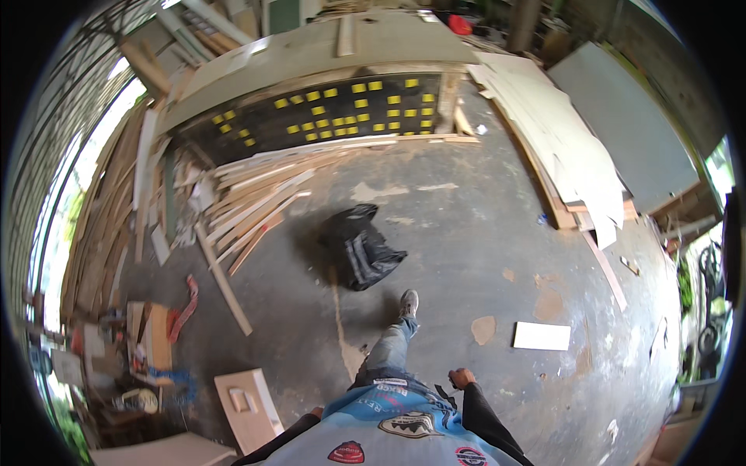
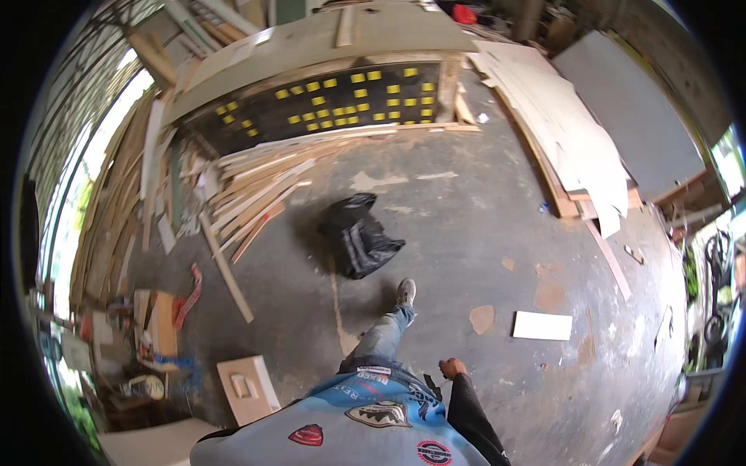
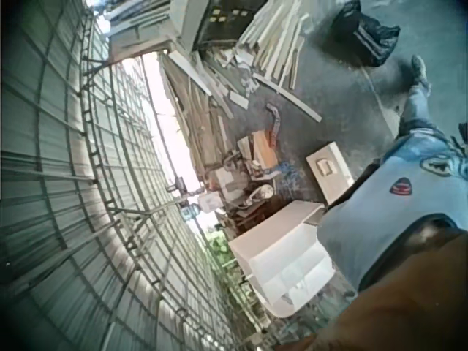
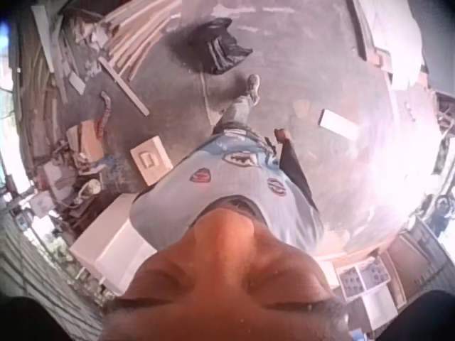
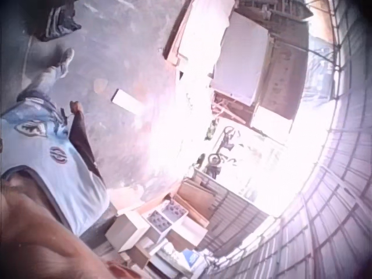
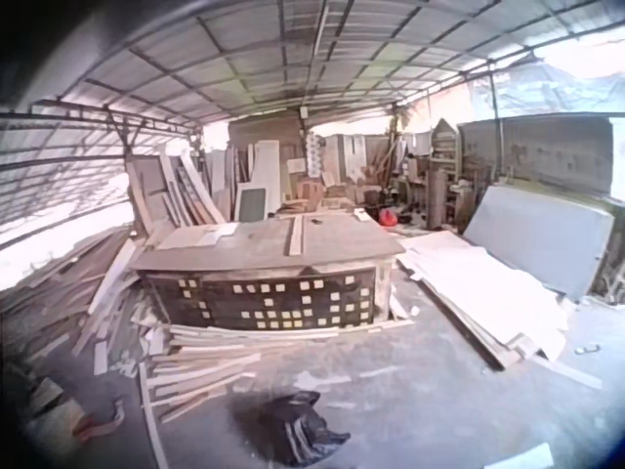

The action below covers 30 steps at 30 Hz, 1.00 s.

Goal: The person hammers nails into a wooden board, uses a tape measure to check dimensions, marks the wood with a pencil, and picks up white panels from a pile of scraps to arrange them on a workbench.

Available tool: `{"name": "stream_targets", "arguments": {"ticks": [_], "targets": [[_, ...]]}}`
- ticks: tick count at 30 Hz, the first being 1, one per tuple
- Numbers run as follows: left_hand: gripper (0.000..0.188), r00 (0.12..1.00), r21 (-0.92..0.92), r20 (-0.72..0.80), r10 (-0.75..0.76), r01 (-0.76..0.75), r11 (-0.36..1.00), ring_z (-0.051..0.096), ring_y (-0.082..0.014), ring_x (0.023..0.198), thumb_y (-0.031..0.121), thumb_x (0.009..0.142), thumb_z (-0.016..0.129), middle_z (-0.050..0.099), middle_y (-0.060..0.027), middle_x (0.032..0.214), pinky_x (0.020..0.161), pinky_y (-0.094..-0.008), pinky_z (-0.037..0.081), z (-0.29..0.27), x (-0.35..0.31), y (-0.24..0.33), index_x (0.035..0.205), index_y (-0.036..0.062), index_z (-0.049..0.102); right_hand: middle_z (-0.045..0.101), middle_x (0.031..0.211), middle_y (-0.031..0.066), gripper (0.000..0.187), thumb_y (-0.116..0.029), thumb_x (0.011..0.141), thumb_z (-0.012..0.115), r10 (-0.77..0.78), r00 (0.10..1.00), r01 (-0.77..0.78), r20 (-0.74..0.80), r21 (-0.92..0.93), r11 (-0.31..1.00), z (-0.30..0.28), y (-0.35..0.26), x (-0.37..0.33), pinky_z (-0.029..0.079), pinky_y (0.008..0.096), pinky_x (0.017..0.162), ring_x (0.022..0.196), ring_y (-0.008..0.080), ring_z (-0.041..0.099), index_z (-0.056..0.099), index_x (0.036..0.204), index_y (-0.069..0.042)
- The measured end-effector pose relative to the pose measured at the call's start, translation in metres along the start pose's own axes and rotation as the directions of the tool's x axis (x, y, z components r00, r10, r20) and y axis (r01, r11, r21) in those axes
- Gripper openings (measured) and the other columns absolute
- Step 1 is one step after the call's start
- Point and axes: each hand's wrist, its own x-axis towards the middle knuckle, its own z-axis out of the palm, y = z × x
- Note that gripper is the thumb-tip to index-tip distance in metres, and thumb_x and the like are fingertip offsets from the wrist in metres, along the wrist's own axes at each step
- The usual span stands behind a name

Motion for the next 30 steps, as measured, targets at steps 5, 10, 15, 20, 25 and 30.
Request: {"name": "stream_targets", "arguments": {"ticks": [5,10,15,20,25,30], "targets": [[0.031,0.986,0.542,0.09,0.139,-0.166,0.824,0.067,-0.0336,0.097,0.032,0.082,0.058,0.07,-0.015,0.104,0.085,-0.0428,0.053,-0.139,0.083,0.086,0.096,0.0098,0.073,0.066,0.066,0.0153,0.036,-0.036,0.081,0.057,0.365,0.916,-0.198,-0.165,0.605,0.771,-0.07,0.017,0.051,0.051,0.0356,0.057,0.055,0.0258,0.064,0.07,0.083,-0.003],[0.026,0.835,0.445,-0.415,0.361,-0.16,0.881,0.068,-0.0333,0.086,0.023,0.085,0.054,0.07,-0.0175,0.093,0.078,-0.0462,0.053,-0.329,0.205,0.287,0.083,0.0058,0.073,0.067,0.068,0.0137,0.036,-0.036,0.083,0.055,0.54,0.811,-0.321,-0.224,0.601,0.732,-0.092,0.072,0.068,0.052,0.037,0.065,0.066,0.0255,0.067,0.071,0.079,-0.004],[0.022,0.646,0.217,-0.533,0.546,-0.52,0.826,0.067,-0.0334,0.088,0.024,0.076,0.067,0.07,-0.0159,0.093,0.079,-0.0434,0.052,-0.493,0.25,0.559,0.087,0.0048,0.071,0.069,0.073,0.0148,0.04,-0.041,0.082,0.056,0.719,0.682,-0.588,0.131,0.683,0.433,-0.112,0.07,0.076,0.052,0.0372,0.068,0.073,0.0273,0.068,0.072,0.079,-0.005],[0.037,0.687,-0.022,-0.45,0.571,-0.647,0.762,0.068,-0.0278,0.092,0.023,0.081,0.071,0.071,-0.0138,0.099,0.082,-0.037,0.052,-0.534,0.289,0.76,0.111,0.0021,0.065,0.072,0.085,0.0155,0.042,-0.042,0.078,0.065,0.646,0.693,-0.633,0.32,0.699,0.332,-0.135,0.066,0.119,0.051,0.0364,0.075,0.086,0.0275,0.068,0.073,0.084,-0.001],[0.037,0.719,0.126,-0.268,0.641,-0.634,0.763,0.068,-0.0258,0.092,0.026,0.08,0.072,0.071,-0.0134,0.098,0.081,-0.0367,0.053,-0.488,0.308,0.885,0.109,0.0042,0.066,0.072,0.085,0.0153,0.04,-0.041,0.083,0.061,0.601,0.777,-0.505,0.189,0.756,0.416,-0.187,0.135,0.188,0.052,0.0363,0.077,0.088,0.0273,0.068,0.073,0.082,-0.003],[0.033,0.945,-0.172,-0.188,0.268,-0.301,0.938,0.068,-0.0238,0.09,0.029,0.079,0.073,0.071,-0.0139,0.092,0.077,-0.0385,0.053,-0.481,0.376,0.821,0.1,0.0043,0.07,0.071,0.079,0.0154,0.04,-0.039,0.086,0.056,0.475,0.88,-0.31,0.022,0.784,0.538,-0.344,0.223,0.308,0.052,0.0387,0.077,0.085,0.0288,0.069,0.072,0.08,-0.003]]}}
